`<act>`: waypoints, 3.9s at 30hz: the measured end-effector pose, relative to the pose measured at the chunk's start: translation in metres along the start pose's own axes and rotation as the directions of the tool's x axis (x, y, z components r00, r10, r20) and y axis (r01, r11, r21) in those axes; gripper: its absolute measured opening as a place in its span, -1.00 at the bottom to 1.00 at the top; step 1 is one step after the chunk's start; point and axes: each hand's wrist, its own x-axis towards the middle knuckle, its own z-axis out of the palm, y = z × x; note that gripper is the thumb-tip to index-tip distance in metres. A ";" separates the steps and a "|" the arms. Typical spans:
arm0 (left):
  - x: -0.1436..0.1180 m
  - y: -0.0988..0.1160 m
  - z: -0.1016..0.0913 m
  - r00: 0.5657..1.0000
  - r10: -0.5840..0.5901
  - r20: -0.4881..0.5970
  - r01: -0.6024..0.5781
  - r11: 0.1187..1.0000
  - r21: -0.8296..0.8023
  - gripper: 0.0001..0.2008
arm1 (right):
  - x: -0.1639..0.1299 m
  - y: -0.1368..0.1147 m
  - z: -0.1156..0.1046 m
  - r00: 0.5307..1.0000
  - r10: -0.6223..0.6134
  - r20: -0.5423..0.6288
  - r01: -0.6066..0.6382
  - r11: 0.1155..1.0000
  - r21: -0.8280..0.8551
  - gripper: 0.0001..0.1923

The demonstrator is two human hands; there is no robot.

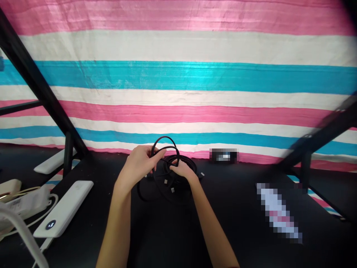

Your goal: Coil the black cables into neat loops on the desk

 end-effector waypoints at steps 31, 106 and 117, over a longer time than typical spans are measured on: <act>-0.003 -0.009 -0.030 0.983 0.180 -0.049 -0.182 0.874 -0.451 -0.69 | -0.109 -0.057 -0.110 0.900 -0.398 -0.180 0.348 0.404 0.846 -0.70; 0.029 0.001 0.029 0.959 0.141 -0.247 -0.283 0.373 -0.884 -0.52 | -0.079 -0.032 -0.114 0.905 -0.005 -0.425 0.327 0.648 0.688 -0.49; 0.006 0.007 0.014 0.918 0.320 -0.237 -0.396 0.689 -0.607 -0.52 | -0.086 -0.036 -0.107 0.718 -0.328 -0.614 0.600 0.738 0.308 -0.27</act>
